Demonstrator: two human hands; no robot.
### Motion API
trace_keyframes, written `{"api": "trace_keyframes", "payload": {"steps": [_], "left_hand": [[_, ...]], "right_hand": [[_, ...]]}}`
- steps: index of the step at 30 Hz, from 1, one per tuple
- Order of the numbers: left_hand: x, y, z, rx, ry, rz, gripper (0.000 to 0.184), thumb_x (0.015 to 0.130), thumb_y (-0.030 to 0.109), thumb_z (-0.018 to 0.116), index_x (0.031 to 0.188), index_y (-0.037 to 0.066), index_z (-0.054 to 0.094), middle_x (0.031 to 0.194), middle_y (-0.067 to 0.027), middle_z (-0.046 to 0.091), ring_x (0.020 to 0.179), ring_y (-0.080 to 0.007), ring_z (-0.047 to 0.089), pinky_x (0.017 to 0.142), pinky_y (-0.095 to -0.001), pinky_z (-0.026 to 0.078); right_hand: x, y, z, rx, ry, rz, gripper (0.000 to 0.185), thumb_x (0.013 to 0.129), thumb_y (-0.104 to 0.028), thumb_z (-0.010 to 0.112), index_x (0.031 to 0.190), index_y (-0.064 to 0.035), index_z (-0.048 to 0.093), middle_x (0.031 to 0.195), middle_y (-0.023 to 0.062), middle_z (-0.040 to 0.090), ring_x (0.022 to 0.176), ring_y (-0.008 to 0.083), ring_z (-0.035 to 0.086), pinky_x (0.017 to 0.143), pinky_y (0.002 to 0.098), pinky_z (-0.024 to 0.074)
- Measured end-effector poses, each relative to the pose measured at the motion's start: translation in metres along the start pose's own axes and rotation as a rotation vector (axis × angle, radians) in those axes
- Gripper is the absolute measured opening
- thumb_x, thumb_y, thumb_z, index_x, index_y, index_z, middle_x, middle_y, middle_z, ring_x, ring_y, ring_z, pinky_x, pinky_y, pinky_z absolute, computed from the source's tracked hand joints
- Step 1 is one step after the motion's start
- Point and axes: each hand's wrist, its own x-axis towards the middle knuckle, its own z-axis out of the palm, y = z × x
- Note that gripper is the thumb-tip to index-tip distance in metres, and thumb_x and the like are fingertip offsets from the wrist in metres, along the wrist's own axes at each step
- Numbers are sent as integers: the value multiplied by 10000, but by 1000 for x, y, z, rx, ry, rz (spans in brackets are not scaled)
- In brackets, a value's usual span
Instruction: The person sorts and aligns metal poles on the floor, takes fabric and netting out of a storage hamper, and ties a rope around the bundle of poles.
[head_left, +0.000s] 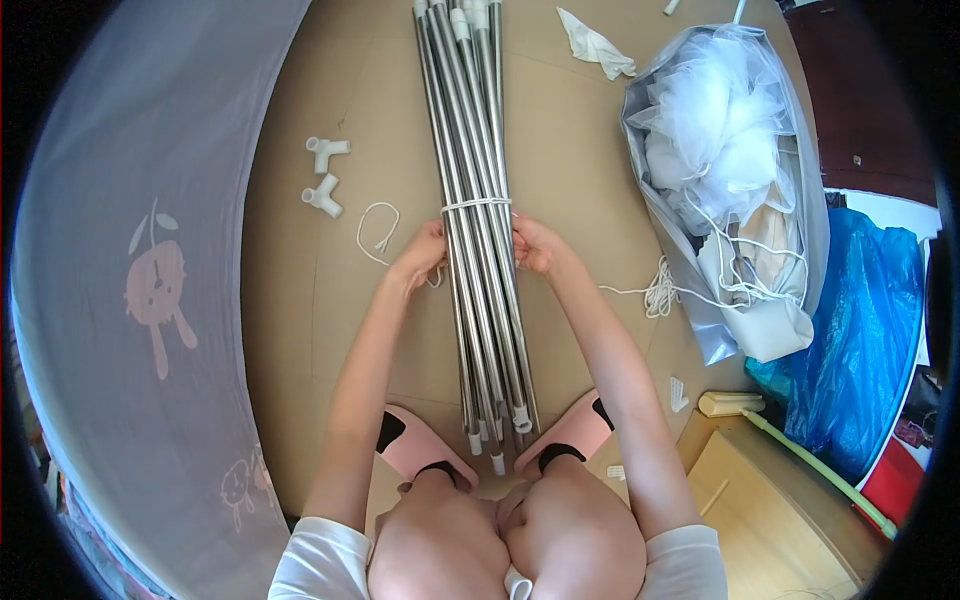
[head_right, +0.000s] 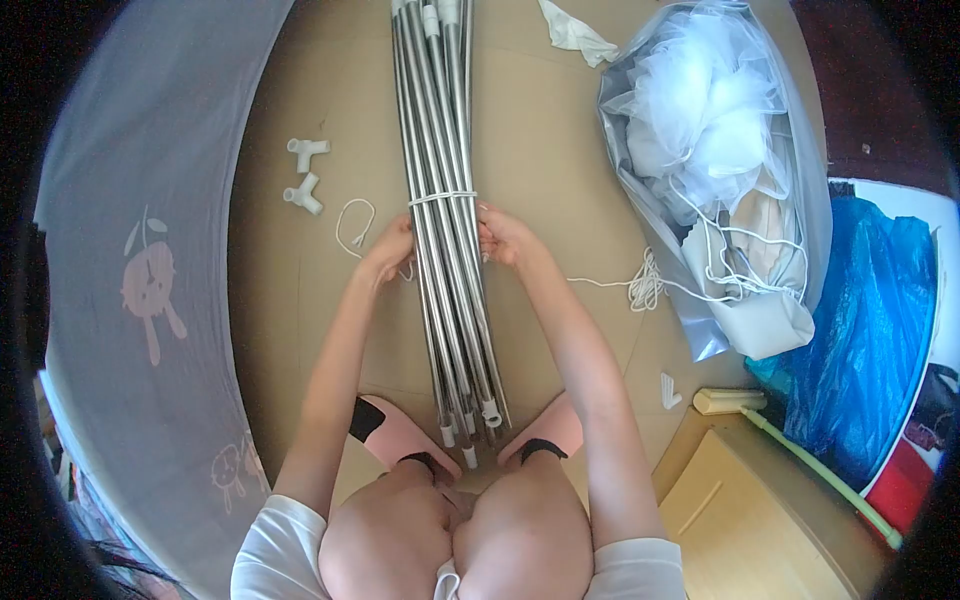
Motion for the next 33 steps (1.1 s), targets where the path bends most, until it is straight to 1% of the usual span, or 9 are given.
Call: {"api": "trace_keyframes", "payload": {"steps": [4, 7, 10, 11, 19, 21, 26, 28, 33], "left_hand": [[-15, 15, 10, -116, 82, -4, 219, 869, 84, 454, 1033, -15, 559, 941, -80, 610, 818, -134, 583, 732, -271, 477], [-12, 8, 10, -233, 85, 57, 217, 863, 90, 472, 1036, -17, 549, 896, -72, 614, 769, -130, 592, 680, -262, 492], [-14, 3, 9, -272, 93, 10, 206, 860, 89, 480, 1029, -10, 544, 864, -64, 615, 733, -118, 591, 639, -258, 495], [-15, 3, 8, -297, 99, 12, 202, 860, 92, 481, 1025, -8, 543, 856, -61, 616, 725, -114, 590, 632, -258, 495], [-15, 0, 10, -314, 74, 98, 247, 860, 94, 487, 1073, -32, 504, 921, -113, 604, 746, -151, 617, 652, -288, 533], [-16, -2, 7, -400, 109, 55, 204, 862, 99, 490, 1039, 12, 539, 884, -63, 616, 719, -117, 600, 624, -262, 513], [-23, 7, 1, -377, 106, 26, 238, 875, 111, 463, 1055, -35, 513, 905, -92, 613, 707, -133, 612, 616, -273, 530], [-21, 5, 0, -336, 105, 38, 244, 874, 116, 465, 1060, -34, 512, 904, -92, 612, 713, -132, 610, 616, -270, 525], [-11, -5, 2, -228, 131, 85, 271, 887, 150, 433, 1072, -31, 512, 888, -94, 610, 718, -128, 593, 605, -269, 500]], "right_hand": [[18, 13, -9, -12, -152, -49, 139, 896, -247, 463, 952, -137, 526, 550, -82, 461, 389, -15, 358, 318, 153, 298], [16, 23, -1, 27, -52, -32, 163, 881, -164, 471, 995, -73, 545, 799, 29, 626, 615, 99, 604, 520, 264, 534], [17, 34, 6, 106, -52, -51, 178, 881, -130, 460, 1001, -23, 536, 818, 68, 627, 636, 141, 620, 559, 307, 550], [18, 35, 5, 206, -115, -43, 235, 879, -101, 446, 1072, 32, 472, 853, 125, 612, 689, 173, 631, 598, 328, 558], [34, 37, 3, 148, -55, 17, 209, 868, -129, 459, 943, 36, 562, 778, 120, 625, 614, 174, 624, 529, 322, 545], [32, 34, 7, -98, 83, 2, 218, 854, -150, 477, 904, 35, 582, 765, 117, 625, 573, 178, 605, 498, 330, 510], [35, 40, 8, -487, 236, -229, 272, 794, -200, 528, 756, 55, 614, 634, 141, 613, 536, 246, 584, 534, 366, 440], [26, 34, 7, -982, 419, -419, 280, 766, -225, 549, 699, 39, 616, 607, 200, 582, 550, 302, 582, 562, 388, 434], [31, 37, -4, -983, 368, -569, 287, 763, -253, 544, 724, 21, 620, 637, 232, 561, 603, 342, 581, 586, 407, 439]]}}
